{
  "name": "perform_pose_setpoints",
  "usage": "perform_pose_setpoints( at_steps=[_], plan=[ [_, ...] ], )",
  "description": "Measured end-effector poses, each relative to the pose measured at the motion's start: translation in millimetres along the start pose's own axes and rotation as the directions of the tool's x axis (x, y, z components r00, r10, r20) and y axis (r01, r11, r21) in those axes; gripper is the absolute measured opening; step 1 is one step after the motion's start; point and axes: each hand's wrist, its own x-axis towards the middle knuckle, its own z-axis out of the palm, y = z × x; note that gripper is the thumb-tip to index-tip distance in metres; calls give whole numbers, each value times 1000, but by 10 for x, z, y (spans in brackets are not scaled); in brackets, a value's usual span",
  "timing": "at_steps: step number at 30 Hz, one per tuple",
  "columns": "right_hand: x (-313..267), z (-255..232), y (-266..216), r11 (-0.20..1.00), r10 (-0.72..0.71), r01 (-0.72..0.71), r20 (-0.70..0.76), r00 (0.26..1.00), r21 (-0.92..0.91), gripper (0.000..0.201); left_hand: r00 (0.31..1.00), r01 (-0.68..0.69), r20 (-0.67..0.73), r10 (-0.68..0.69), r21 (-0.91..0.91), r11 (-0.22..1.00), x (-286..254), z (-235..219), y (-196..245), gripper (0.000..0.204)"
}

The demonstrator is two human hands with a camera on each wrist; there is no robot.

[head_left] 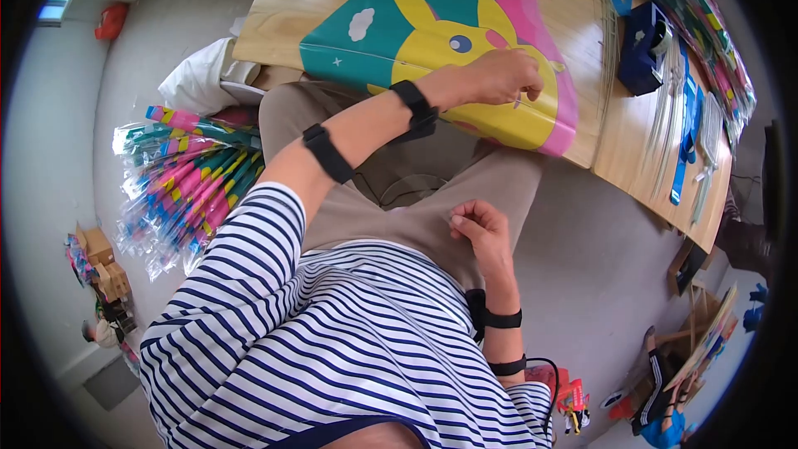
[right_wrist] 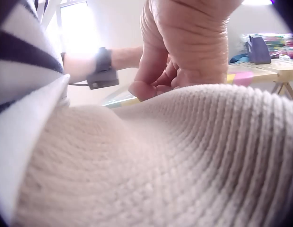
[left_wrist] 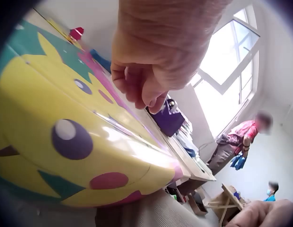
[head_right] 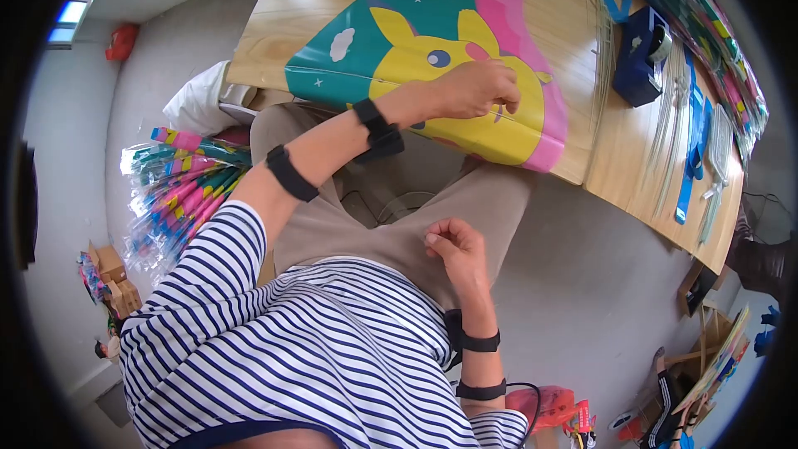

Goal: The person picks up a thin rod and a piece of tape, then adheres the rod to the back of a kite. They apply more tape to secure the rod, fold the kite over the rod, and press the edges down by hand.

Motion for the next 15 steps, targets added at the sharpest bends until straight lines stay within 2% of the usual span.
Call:
perform_pose_setpoints(
  at_steps=[2, 5, 8, 15],
  plan=[
    [4, -19, 14, 1000, -5, 5, 13, 1000, 11, 5, 996, -20, 84, 18, 26, 999, 142, 81, -30, 16],
    [23, -38, 31, 1000, -9, 8, 25, 1000, 16, 5, 991, -56, 122, 47, 73, 996, 231, 168, -59, 21],
    [28, -55, 32, 1000, -10, 10, 25, 1000, 10, 5, 989, -16, 145, 10, 39, 999, 240, 171, -53, 23],
    [80, -84, 63, 999, -32, 32, 40, 999, 19, 6, 989, -53, 142, 40, 95, 994, 246, 198, -45, 21]
  ],
)
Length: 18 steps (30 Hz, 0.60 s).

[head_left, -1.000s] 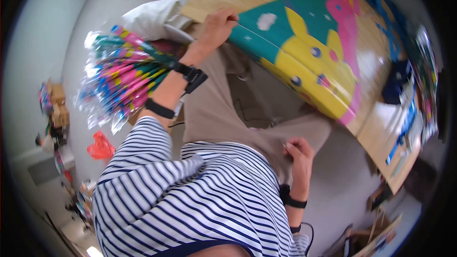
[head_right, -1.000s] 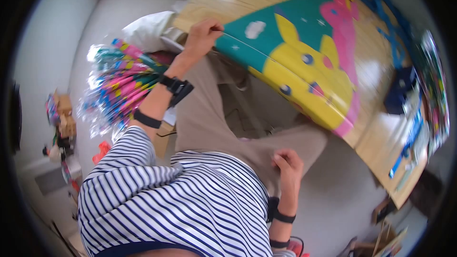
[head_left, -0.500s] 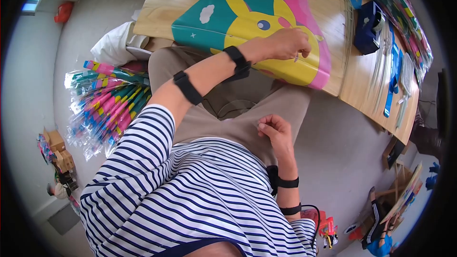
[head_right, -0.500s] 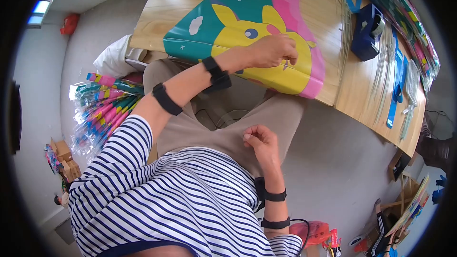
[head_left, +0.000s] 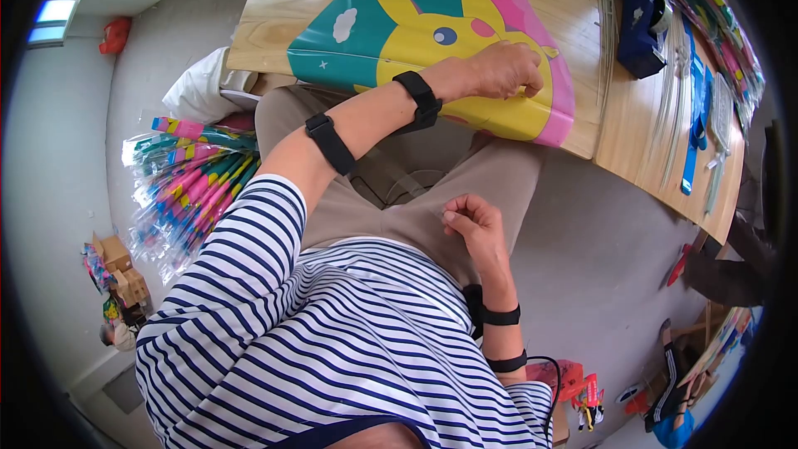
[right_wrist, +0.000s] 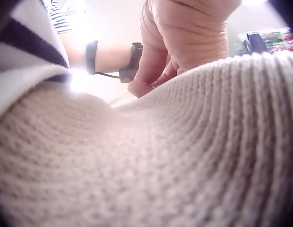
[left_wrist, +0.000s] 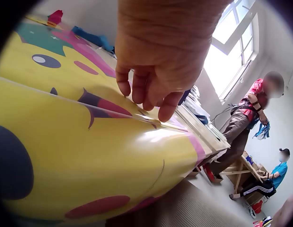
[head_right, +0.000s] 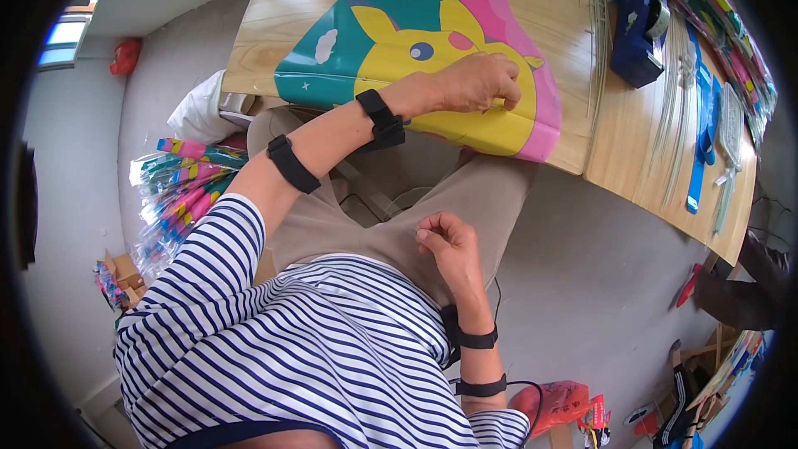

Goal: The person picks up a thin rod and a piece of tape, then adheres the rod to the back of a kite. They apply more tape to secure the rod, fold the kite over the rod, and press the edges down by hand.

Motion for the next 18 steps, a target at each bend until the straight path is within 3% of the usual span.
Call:
perform_pose_setpoints(
  at_steps=[5, 18],
  plan=[
    [6, 0, -6, 1000, 12, -12, 2, 1000, 16, 6, 998, -41, -43, 42, 17, 999, -6, 48, -14, 19],
    [-7, -10, -38, 999, 36, -36, 6, 999, 9, 6, 1000, -13, 0, 13, 16, 1000, 2, 54, -13, 16]
  ],
)
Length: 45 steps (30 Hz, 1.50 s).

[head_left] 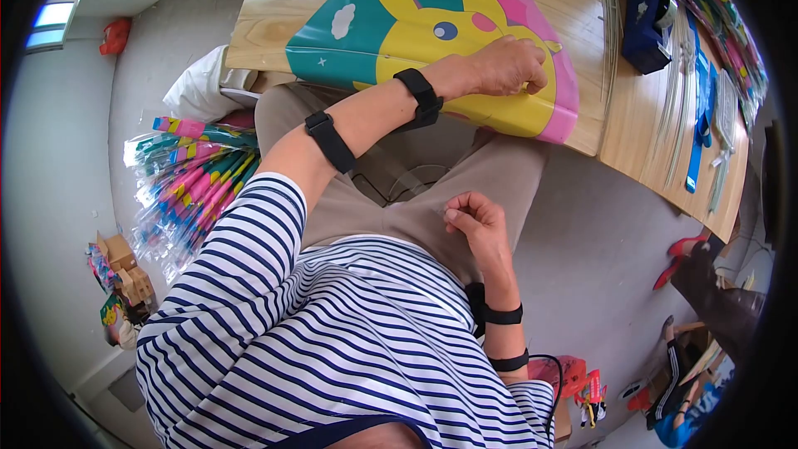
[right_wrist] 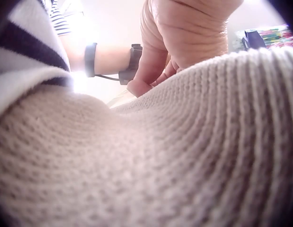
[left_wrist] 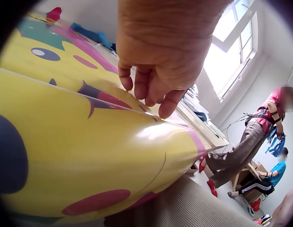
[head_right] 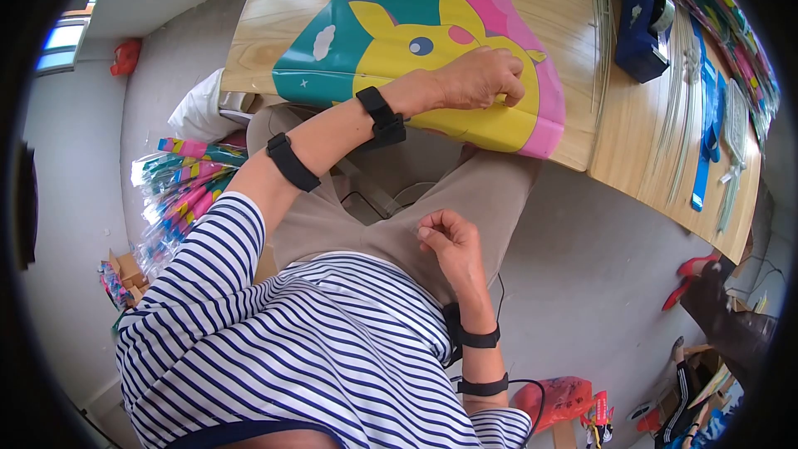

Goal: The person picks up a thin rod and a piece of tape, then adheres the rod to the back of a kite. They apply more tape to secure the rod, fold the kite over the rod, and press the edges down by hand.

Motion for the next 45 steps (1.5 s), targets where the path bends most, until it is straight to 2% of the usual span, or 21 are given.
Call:
perform_pose_setpoints(
  at_steps=[26, 29, 32, 35, 38, 41, 42, 44, 45],
  plan=[
    [-12, 24, -26, 1000, 4, -4, -7, 1000, 4, 6, 1000, 5, -18, -5, -2, 1000, -16, -1, 16, 16],
    [-17, 32, -42, 1000, 6, -6, -8, 1000, 19, 6, 999, -4, -45, 4, -3, 1000, -22, -13, 15, 16],
    [-21, 38, -42, 1000, 2, -2, -17, 1000, 29, 6, 992, 48, -116, -58, -91, 995, -8, -100, -36, 15],
    [-31, 36, -17, 1000, -12, 13, -35, 999, 28, 6, 955, 110, -264, -133, -100, 989, -92, -233, -64, 13],
    [-17, 26, 28, 1000, -24, 25, -21, 999, 4, 6, 869, 113, -450, -207, -226, 967, -392, -462, -106, 13],
    [-29, 60, -20, 1000, -20, 19, -22, 1000, -17, 6, 744, 281, -577, -337, -188, 941, -1059, -816, -208, 8],
    [-30, 69, -25, 1000, -16, 16, -22, 1000, -4, 6, 663, 434, -584, -469, -211, 876, -1324, -967, -166, 9],
    [-41, 93, -39, 1000, 2, -1, -39, 999, 14, 7, 428, 508, -656, -622, -394, 766, -1984, -1042, -386, 11],
    [-51, 106, -54, 1000, 3, -3, -42, 999, -3, 7, 272, 551, -697, -663, -452, 701, -2327, -1083, -441, 11]
  ],
)
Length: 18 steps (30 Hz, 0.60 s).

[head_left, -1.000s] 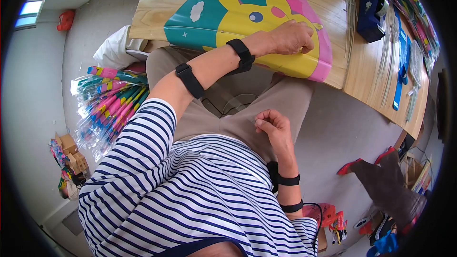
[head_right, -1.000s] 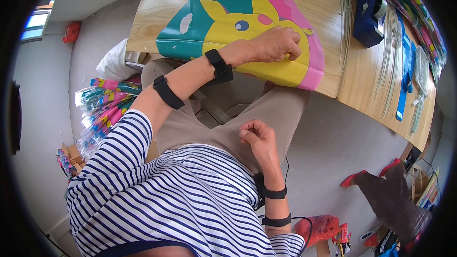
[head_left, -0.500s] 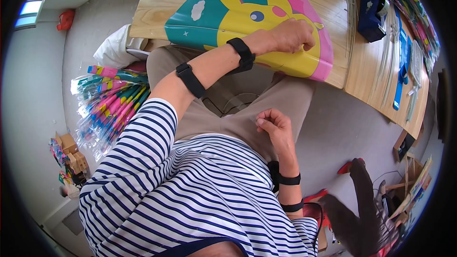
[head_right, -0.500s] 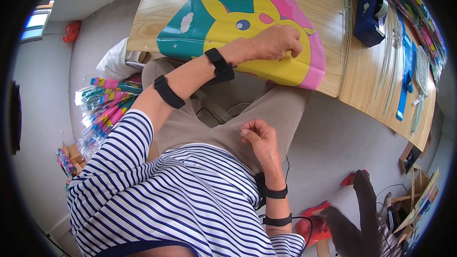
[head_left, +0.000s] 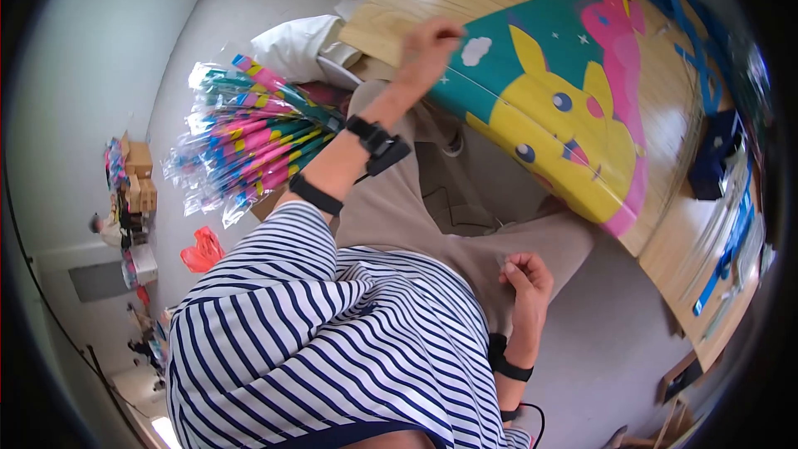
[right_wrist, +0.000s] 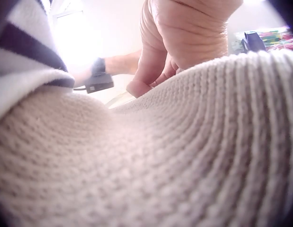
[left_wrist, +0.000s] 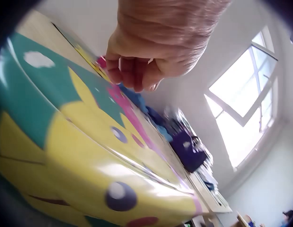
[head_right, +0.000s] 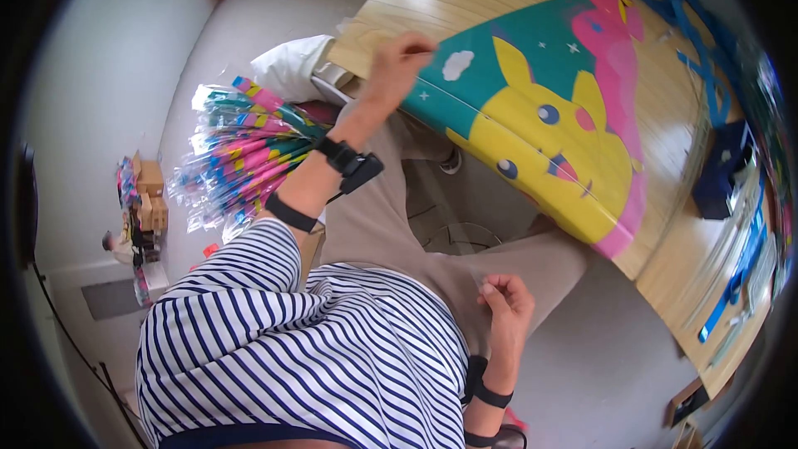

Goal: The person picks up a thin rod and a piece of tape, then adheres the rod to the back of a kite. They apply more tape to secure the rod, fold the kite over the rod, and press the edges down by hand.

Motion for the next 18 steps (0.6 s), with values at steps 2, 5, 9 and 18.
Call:
perform_pose_setpoints(
  at_steps=[2, 5, 9, 18],
  plan=[
    [-30, 25, -30, 999, 2, -2, -11, 1000, -37, 7, 950, 216, -220, -222, -51, 975, -113, -554, -444, 12],
    [-70, 62, -73, 997, -4, 3, -23, 1000, -76, 7, 825, 391, -367, -430, -180, 903, -364, -1184, -1194, 12],
    [-176, 165, -180, 987, -27, 18, -55, 998, -161, 6, 586, 600, -262, -767, -496, 628, -546, -1369, -1443, 14],
    [-462, 434, -419, 978, -65, 41, -110, 992, -207, 8, 718, 525, -136, -683, -538, 659, -342, -1121, -1313, 9]
  ],
)
